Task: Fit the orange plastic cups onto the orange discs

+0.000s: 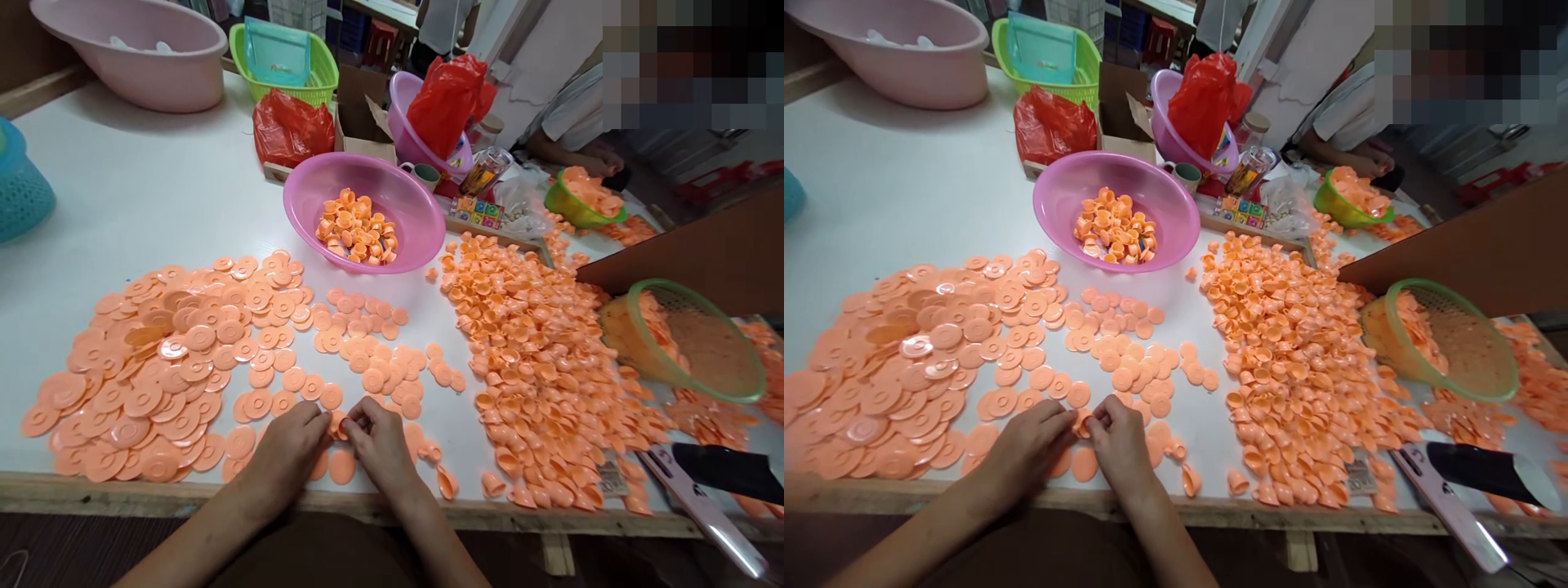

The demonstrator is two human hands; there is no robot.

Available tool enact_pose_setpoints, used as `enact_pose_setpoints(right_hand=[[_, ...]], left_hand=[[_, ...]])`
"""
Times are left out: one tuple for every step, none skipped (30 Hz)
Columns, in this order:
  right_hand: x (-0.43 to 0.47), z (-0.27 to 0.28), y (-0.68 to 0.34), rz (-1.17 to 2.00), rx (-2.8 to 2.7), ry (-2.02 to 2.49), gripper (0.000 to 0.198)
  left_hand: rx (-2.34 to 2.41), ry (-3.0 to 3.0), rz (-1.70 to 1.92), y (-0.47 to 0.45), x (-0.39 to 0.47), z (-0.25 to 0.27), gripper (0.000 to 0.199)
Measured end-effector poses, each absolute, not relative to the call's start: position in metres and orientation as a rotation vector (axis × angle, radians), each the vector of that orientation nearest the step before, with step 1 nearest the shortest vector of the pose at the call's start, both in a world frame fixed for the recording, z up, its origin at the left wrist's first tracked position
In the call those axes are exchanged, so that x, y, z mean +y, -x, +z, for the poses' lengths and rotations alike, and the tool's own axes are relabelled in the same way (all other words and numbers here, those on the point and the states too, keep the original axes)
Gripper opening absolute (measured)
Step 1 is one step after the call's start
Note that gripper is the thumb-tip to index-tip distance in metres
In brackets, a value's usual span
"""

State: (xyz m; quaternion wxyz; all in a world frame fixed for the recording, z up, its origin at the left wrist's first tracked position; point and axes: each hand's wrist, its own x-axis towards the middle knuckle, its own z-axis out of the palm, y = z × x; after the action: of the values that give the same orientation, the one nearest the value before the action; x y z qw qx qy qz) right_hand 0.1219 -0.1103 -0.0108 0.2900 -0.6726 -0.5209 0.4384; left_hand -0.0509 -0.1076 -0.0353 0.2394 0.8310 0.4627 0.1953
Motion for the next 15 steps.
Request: enact_pose_setpoints(right_hand=[[-0.111,-0.013,-0.119,1.179,-1.364,1.794,0.013],[-0.112,-0.015,-0.117,1.179,-1.347,1.791,0.015],[-0.113,-0.016,-0.116,1.176,-1.341,1.786,0.015],[-0.113,-0.016,-0.115,1.171,-1.344,1.783,0.016],[-0.113,-0.015,-0.114,1.167,-1.353,1.784,0.016],[-0.113,-0.014,-0.114,1.168,-1.363,1.788,0.016],[-0.113,-0.013,-0.114,1.17,-1.371,1.794,0.015],[-0.113,-0.012,-0.114,1.176,-1.378,1.799,0.015],[-0.113,-0.012,-0.114,1.182,-1.383,1.803,0.015],[-0.113,-0.011,-0.114,1.185,-1.386,1.805,0.015],[-0.113,-0.011,-0.114,1.185,-1.389,1.808,0.014],[-0.113,-0.011,-0.114,1.184,-1.393,1.812,0.014],[-0.113,-0.011,-0.114,1.183,-1.399,1.815,0.014],[-0.114,-0.011,-0.114,1.181,-1.407,1.819,0.014],[-0.114,-0.011,-0.113,1.174,-1.419,1.822,0.014]], left_hand=[[1.281,-2.228,0.537,0.049,-0.108,-0.037,0.02],[1.275,-2.173,0.544,0.048,-0.107,-0.038,0.021],[1.252,-2.106,0.548,0.048,-0.105,-0.037,0.022],[1.225,-2.031,0.546,0.048,-0.103,-0.034,0.022],[1.203,-1.946,0.539,0.049,-0.099,-0.03,0.02],[1.192,-1.852,0.527,0.05,-0.096,-0.026,0.018],[1.196,-1.755,0.511,0.049,-0.093,-0.022,0.016],[1.217,-1.667,0.492,0.047,-0.091,-0.019,0.015],[1.259,-1.597,0.472,0.045,-0.089,-0.016,0.014],[1.311,-1.55,0.451,0.041,-0.088,-0.015,0.012],[1.367,-1.524,0.433,0.037,-0.088,-0.015,0.009],[1.415,-1.518,0.421,0.033,-0.089,-0.015,0.01],[1.448,-1.524,0.414,0.03,-0.091,-0.016,0.013],[1.462,-1.535,0.415,0.028,-0.093,-0.018,0.017],[1.46,-1.545,0.42,0.028,-0.095,-0.019,0.02]])
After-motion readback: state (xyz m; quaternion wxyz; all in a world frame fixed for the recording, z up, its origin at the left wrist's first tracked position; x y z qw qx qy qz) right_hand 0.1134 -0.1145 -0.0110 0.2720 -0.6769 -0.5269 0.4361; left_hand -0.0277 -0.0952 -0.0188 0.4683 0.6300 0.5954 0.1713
